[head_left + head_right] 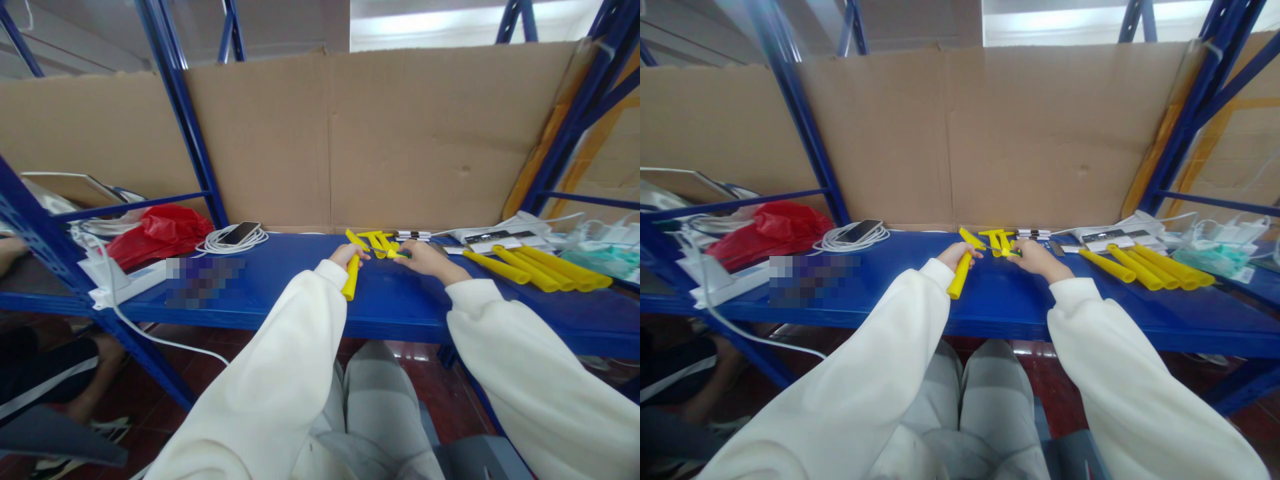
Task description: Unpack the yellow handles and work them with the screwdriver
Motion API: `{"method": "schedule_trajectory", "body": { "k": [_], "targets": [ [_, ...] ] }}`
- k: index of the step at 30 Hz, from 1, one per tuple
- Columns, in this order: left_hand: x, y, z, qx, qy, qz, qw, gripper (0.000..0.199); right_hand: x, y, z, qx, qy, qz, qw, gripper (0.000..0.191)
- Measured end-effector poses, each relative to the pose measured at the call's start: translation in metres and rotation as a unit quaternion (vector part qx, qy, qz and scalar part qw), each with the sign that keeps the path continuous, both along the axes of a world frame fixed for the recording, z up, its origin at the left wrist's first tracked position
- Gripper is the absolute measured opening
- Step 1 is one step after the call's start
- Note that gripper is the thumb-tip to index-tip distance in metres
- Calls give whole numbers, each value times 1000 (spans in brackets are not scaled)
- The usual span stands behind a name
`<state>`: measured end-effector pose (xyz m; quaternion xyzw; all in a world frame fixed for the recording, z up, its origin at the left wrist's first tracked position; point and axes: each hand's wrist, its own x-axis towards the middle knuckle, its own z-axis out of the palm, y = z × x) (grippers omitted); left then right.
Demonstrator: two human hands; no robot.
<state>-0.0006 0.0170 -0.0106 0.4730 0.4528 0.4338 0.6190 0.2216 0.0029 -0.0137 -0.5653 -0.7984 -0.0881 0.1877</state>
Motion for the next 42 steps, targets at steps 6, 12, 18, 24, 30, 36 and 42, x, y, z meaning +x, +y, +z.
{"method": "schedule_trajectory", "body": {
  "k": [6,12,18,24,30,36,42],
  "targets": [
    [0,-1,0,3,3,7,1000,25,2,2,-2,5,6,5,1000,23],
    [1,-1,-1,13,7,6,1000,27,4,5,-3,7,1,13,1000,22],
    [4,-2,2,40,92,3,995,19,4,4,-3,21,-49,-7,999,18],
    [8,-9,6,116,216,-7,969,17,3,-2,1,52,-81,-2,995,17],
    [6,-8,5,144,265,-12,953,15,3,0,0,98,-68,24,993,14],
    [5,-5,4,147,284,-6,947,12,6,4,-4,124,-56,34,990,15],
    [5,-7,6,152,267,-3,952,13,6,3,-4,118,-45,26,992,15]
  ]
}}
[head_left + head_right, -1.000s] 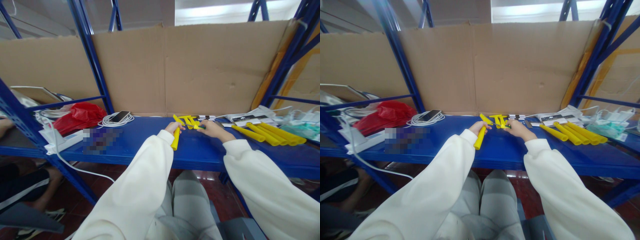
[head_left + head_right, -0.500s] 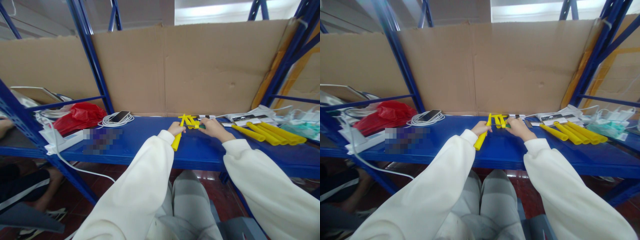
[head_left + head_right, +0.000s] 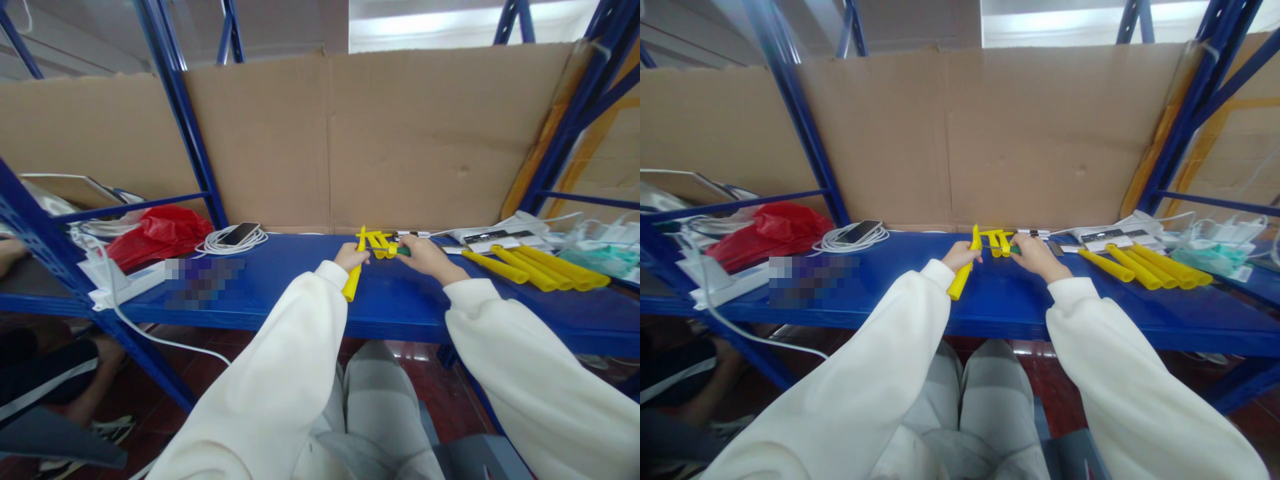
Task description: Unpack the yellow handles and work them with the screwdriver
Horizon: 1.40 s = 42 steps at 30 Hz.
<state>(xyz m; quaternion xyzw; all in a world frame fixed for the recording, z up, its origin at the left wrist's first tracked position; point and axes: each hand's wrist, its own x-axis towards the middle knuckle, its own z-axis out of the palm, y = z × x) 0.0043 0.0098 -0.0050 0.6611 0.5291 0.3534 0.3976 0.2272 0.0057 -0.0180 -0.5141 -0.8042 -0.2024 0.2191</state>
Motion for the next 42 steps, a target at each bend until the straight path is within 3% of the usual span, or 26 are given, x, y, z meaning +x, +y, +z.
{"method": "schedule_trajectory", "body": {
  "k": [21,29,42],
  "targets": [
    [1,-4,3,4,-36,-14,999,15,-3,-4,6,1,-8,-33,999,10],
    [0,-4,3,8,-52,-20,998,16,3,2,0,-8,6,-41,999,10],
    [0,-2,2,22,-29,-7,999,14,3,0,1,-62,-15,-46,997,29]
  ]
}}
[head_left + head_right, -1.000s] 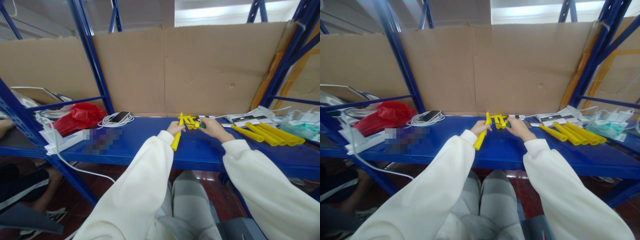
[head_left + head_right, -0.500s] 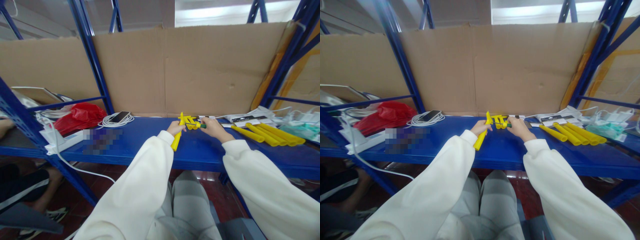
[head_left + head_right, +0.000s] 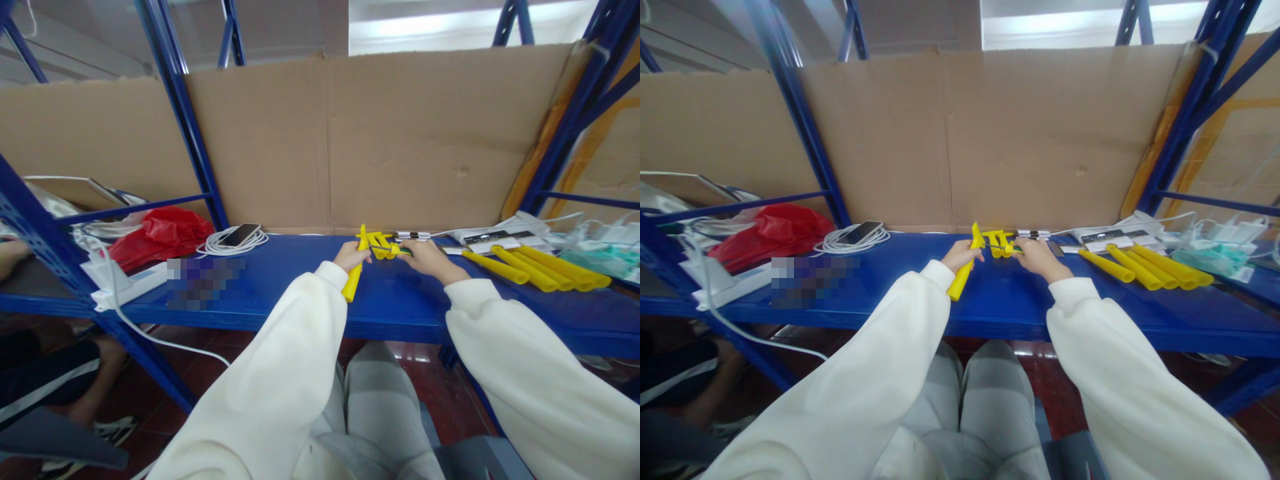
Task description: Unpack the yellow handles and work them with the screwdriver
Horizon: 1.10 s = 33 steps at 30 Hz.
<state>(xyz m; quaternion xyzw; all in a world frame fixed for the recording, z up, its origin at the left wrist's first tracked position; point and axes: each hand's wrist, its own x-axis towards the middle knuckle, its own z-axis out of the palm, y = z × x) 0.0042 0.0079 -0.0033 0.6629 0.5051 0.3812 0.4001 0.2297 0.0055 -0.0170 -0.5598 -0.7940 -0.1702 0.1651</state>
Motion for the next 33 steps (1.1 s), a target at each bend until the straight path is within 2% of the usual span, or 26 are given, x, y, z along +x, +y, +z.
{"method": "schedule_trajectory", "body": {
  "k": [13,23,28,33],
  "targets": [
    [-1,4,-3,28,18,-8,999,14,-9,-8,6,25,-3,-4,1000,13],
    [-1,3,-3,29,26,-12,999,14,-14,-16,7,16,-13,-94,995,30],
    [-1,3,-3,28,31,-10,999,14,-14,-15,6,19,-19,-88,996,31],
    [-2,3,-3,35,37,-8,999,15,-16,-17,9,-2,-47,-55,997,33]
  ]
}}
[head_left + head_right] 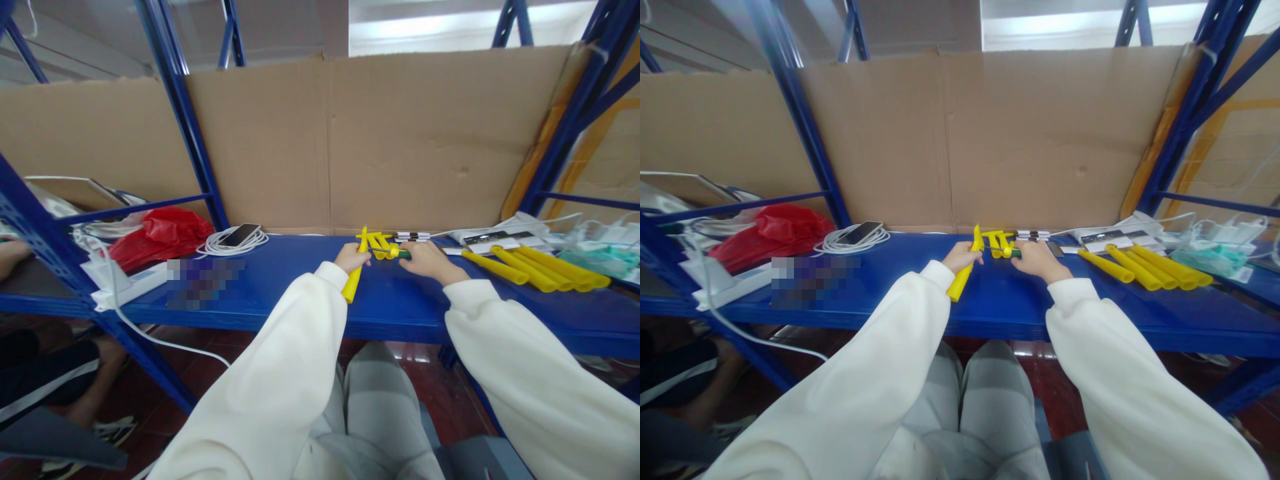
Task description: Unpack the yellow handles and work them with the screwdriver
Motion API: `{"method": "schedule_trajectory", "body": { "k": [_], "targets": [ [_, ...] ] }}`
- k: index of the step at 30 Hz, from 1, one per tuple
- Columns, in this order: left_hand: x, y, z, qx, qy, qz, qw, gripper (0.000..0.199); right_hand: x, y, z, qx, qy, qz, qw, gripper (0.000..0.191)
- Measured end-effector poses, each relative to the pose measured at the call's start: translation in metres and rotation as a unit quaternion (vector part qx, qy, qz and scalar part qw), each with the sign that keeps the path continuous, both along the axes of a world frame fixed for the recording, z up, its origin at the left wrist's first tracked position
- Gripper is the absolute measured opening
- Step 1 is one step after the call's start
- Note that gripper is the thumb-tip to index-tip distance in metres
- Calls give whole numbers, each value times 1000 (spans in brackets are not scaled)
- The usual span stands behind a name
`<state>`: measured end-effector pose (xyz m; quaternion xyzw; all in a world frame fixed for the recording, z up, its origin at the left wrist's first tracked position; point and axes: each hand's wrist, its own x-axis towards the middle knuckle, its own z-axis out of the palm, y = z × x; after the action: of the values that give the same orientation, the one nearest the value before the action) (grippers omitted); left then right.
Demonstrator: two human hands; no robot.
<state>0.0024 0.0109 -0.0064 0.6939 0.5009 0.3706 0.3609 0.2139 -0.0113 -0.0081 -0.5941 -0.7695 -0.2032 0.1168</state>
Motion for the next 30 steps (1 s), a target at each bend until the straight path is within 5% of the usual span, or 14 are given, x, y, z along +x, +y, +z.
{"method": "schedule_trajectory", "body": {
  "k": [12,20,30],
  "targets": [
    [0,-1,1,5,19,4,1000,15,7,9,-5,30,13,13,999,30],
    [-1,-2,2,15,11,2,1000,17,-3,-3,0,-14,11,-72,997,29],
    [-2,0,1,17,21,24,999,13,-3,-3,2,0,-9,-33,999,33]
  ]
}}
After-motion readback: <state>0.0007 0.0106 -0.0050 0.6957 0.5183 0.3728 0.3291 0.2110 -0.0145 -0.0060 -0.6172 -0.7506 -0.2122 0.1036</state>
